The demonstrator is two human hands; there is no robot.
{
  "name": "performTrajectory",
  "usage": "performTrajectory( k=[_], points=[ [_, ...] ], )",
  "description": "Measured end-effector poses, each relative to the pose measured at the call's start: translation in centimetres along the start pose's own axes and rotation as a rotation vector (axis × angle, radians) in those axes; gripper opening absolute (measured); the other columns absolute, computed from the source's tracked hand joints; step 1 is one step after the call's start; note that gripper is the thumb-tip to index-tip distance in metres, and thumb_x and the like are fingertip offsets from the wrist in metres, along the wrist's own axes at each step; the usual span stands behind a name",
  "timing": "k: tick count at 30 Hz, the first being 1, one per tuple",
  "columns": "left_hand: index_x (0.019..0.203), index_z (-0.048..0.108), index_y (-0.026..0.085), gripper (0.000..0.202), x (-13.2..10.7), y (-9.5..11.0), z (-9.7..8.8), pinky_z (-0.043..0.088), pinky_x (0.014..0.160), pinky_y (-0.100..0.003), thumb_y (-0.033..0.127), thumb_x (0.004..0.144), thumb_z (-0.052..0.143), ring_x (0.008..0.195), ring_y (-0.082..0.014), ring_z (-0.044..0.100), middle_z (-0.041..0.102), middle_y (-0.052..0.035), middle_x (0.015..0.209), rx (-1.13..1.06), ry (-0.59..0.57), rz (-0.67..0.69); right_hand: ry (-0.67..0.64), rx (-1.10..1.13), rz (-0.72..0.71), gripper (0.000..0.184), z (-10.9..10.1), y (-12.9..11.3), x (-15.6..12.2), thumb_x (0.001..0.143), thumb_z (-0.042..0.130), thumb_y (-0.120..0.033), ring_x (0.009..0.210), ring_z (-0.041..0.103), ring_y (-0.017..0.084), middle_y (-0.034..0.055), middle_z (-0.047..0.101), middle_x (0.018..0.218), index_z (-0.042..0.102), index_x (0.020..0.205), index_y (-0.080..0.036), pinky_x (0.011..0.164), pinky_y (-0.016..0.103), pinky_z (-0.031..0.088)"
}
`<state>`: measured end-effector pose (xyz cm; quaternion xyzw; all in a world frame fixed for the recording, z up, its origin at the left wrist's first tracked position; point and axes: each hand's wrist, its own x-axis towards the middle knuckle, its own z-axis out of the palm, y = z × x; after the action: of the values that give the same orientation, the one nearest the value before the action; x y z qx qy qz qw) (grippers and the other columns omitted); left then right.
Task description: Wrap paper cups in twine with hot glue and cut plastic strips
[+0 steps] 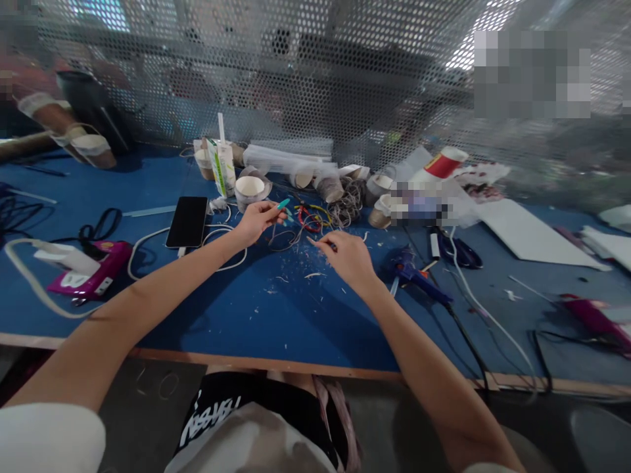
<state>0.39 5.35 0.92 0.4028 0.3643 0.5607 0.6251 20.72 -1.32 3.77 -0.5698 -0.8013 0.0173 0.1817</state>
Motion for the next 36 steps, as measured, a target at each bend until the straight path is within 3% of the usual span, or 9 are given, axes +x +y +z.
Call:
performTrajectory(
  k=[3,5,10,13,19,24,28,33,36],
  points=[
    [0.061,0.058,0.011,0.019,0.2,-0.2,-0.5,0.048,0.062,-0.019,0.010,0.080,0.065,0.050,-0.0037,0.055,0.062,0.0023,0.054,-0.010,0.037,-0.009,-0.193,0.144,-0.021,0.021,-0.7,0.9,0.1,0.088,0.051,-0.023,0.056,0.062,0.013,0.0040,0.072,0.070,0.070,0.080,-0.018,0.063,0.027,0.045],
    [0.061,0.058,0.011,0.018,0.3,-0.4,-0.7,0.048,0.062,-0.019,0.010,0.078,0.066,0.050,-0.0040,0.056,0.062,0.0019,0.055,-0.012,0.045,-0.001,-0.229,0.191,-0.002,0.023,-1.2,1.4,0.1,0.088,0.050,-0.020,0.055,0.062,0.012,0.0043,0.073,0.073,0.071,0.081,-0.018,0.063,0.027,0.046],
    [0.068,0.063,0.009,0.010,0.4,-1.2,-0.9,0.048,0.060,-0.018,0.010,0.077,0.067,0.051,-0.0049,0.059,0.066,-0.0005,0.059,0.004,-0.005,-0.007,-0.145,0.071,0.127,0.016,-1.9,1.8,0.1,0.082,0.059,-0.015,0.067,0.067,0.018,0.0061,0.073,0.071,0.073,0.074,-0.017,0.069,0.030,0.047],
    [0.066,0.063,0.009,0.012,0.2,-1.4,-0.8,0.048,0.061,-0.018,0.010,0.078,0.066,0.052,-0.0047,0.059,0.066,-0.0007,0.059,-0.020,0.024,-0.027,-0.120,0.016,0.188,0.014,-1.5,1.3,0.0,0.081,0.062,-0.017,0.069,0.067,0.019,0.0056,0.073,0.069,0.073,0.073,-0.018,0.067,0.031,0.046],
    [0.067,0.063,0.008,0.018,-0.3,-1.3,-0.3,0.048,0.064,-0.018,0.010,0.084,0.058,0.055,-0.0048,0.059,0.065,-0.0017,0.059,-0.064,0.064,-0.049,-0.048,-0.013,0.208,0.013,-0.1,0.5,-0.4,0.079,0.066,-0.022,0.066,0.064,0.018,0.0039,0.071,0.068,0.070,0.067,-0.020,0.059,0.028,0.040],
    [0.067,0.063,0.008,0.018,-0.4,-1.1,-0.1,0.047,0.062,-0.018,0.010,0.085,0.058,0.054,-0.0044,0.058,0.064,-0.0015,0.059,-0.044,0.070,-0.064,0.037,-0.005,0.194,0.018,-0.3,0.7,-0.5,0.077,0.069,-0.024,0.067,0.063,0.017,0.0039,0.070,0.069,0.064,0.061,-0.019,0.059,0.027,0.039],
    [0.066,0.063,0.009,0.016,-0.4,-1.1,-0.2,0.047,0.062,-0.017,0.012,0.082,0.062,0.054,-0.0042,0.058,0.065,-0.0009,0.058,-0.037,0.055,-0.064,-0.044,0.084,0.139,0.021,-1.0,1.0,-0.2,0.079,0.067,-0.023,0.061,0.061,0.014,0.0043,0.068,0.067,0.061,0.060,-0.017,0.057,0.026,0.039],
    [0.063,0.061,0.010,0.017,-0.5,-1.1,0.0,0.047,0.062,-0.018,0.009,0.079,0.064,0.052,-0.0040,0.057,0.064,0.0005,0.057,-0.025,0.063,-0.045,-0.248,0.123,0.017,0.015,-1.9,1.9,0.0,0.082,0.057,-0.012,0.058,0.061,0.012,0.0047,0.072,0.075,0.068,0.072,-0.016,0.065,0.028,0.045],
    [0.065,0.063,0.010,0.013,-0.5,-1.1,0.2,0.048,0.064,-0.020,0.010,0.078,0.066,0.053,-0.0047,0.058,0.065,0.0001,0.058,0.015,0.043,-0.032,-0.233,0.048,0.048,0.017,-2.0,2.4,-0.1,0.081,0.057,-0.013,0.063,0.063,0.015,0.0046,0.073,0.076,0.071,0.075,-0.019,0.064,0.029,0.045]
  ],
)
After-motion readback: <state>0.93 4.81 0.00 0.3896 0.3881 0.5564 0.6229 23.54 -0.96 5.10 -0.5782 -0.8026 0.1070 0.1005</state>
